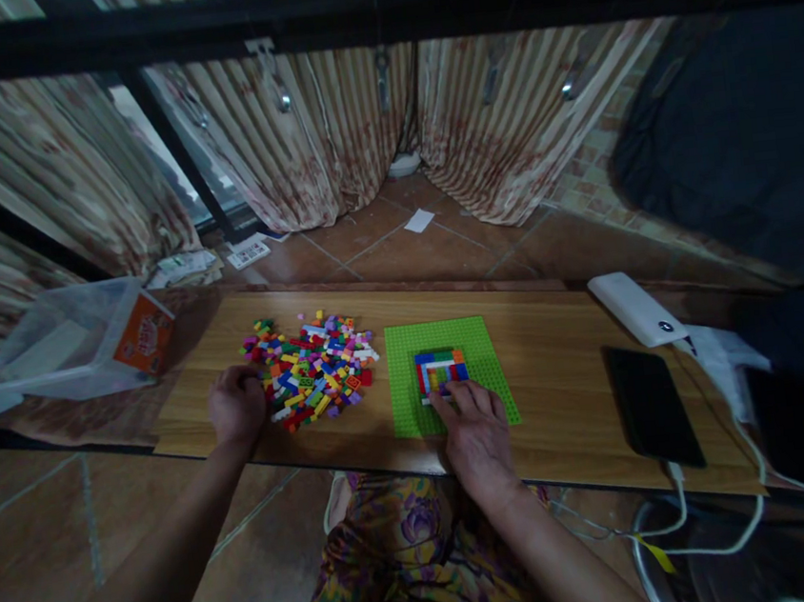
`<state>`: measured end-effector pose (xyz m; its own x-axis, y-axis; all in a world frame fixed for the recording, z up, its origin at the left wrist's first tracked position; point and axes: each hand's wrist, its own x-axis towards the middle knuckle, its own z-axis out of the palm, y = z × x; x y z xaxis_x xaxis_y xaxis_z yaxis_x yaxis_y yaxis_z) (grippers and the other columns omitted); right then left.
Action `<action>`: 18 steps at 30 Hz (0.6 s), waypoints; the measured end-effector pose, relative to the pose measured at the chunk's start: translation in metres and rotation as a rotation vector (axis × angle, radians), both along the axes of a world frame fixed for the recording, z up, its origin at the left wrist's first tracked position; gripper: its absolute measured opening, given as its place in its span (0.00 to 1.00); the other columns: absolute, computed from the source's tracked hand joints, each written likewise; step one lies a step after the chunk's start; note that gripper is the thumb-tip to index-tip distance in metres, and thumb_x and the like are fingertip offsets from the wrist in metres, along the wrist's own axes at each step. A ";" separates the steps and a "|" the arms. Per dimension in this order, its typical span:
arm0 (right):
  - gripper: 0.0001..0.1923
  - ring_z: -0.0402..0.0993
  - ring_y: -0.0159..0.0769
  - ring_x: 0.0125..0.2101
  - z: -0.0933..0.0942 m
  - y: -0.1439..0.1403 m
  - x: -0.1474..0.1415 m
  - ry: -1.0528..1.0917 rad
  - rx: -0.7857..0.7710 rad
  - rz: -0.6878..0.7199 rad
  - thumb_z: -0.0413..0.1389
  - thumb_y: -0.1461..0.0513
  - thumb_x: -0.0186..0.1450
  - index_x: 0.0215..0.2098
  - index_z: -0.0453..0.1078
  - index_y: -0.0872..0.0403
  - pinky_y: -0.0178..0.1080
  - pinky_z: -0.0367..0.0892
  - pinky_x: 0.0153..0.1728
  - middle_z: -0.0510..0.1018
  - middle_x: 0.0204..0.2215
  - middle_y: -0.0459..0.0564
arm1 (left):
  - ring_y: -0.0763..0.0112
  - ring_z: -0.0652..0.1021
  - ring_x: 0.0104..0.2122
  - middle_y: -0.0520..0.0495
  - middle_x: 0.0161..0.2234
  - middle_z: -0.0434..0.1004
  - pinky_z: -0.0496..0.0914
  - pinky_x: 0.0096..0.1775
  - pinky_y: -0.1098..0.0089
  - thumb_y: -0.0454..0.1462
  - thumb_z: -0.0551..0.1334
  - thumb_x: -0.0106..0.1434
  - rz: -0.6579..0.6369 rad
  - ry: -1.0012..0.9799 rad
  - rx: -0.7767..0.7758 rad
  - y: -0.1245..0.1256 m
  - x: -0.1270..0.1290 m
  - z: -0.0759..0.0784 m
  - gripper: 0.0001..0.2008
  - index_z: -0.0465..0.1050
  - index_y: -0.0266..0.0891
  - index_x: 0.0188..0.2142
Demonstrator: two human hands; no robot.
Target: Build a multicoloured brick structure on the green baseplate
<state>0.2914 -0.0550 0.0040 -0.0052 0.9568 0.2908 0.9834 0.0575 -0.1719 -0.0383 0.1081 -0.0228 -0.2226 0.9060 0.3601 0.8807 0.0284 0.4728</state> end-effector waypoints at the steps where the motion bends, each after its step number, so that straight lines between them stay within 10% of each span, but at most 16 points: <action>1: 0.26 0.62 0.50 0.52 0.002 0.000 -0.001 -0.005 -0.004 0.006 0.48 0.73 0.59 0.51 0.73 0.48 0.52 0.60 0.48 0.74 0.49 0.55 | 0.59 0.75 0.37 0.43 0.33 0.77 0.68 0.42 0.63 0.32 0.53 0.56 -0.006 0.001 0.001 0.000 0.000 0.000 0.10 0.73 0.40 0.30; 18: 0.19 0.63 0.48 0.51 -0.019 -0.002 0.019 0.165 0.158 -0.044 0.51 0.62 0.64 0.53 0.70 0.50 0.54 0.63 0.50 0.70 0.52 0.56 | 0.59 0.75 0.38 0.43 0.34 0.77 0.68 0.43 0.62 0.32 0.53 0.56 -0.005 -0.018 -0.003 -0.001 0.001 0.003 0.10 0.73 0.40 0.30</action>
<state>0.3102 -0.0572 -0.0149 0.0954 0.8977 0.4301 0.9449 0.0542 -0.3229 -0.0370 0.1072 -0.0202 -0.2245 0.9080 0.3537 0.8724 0.0255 0.4882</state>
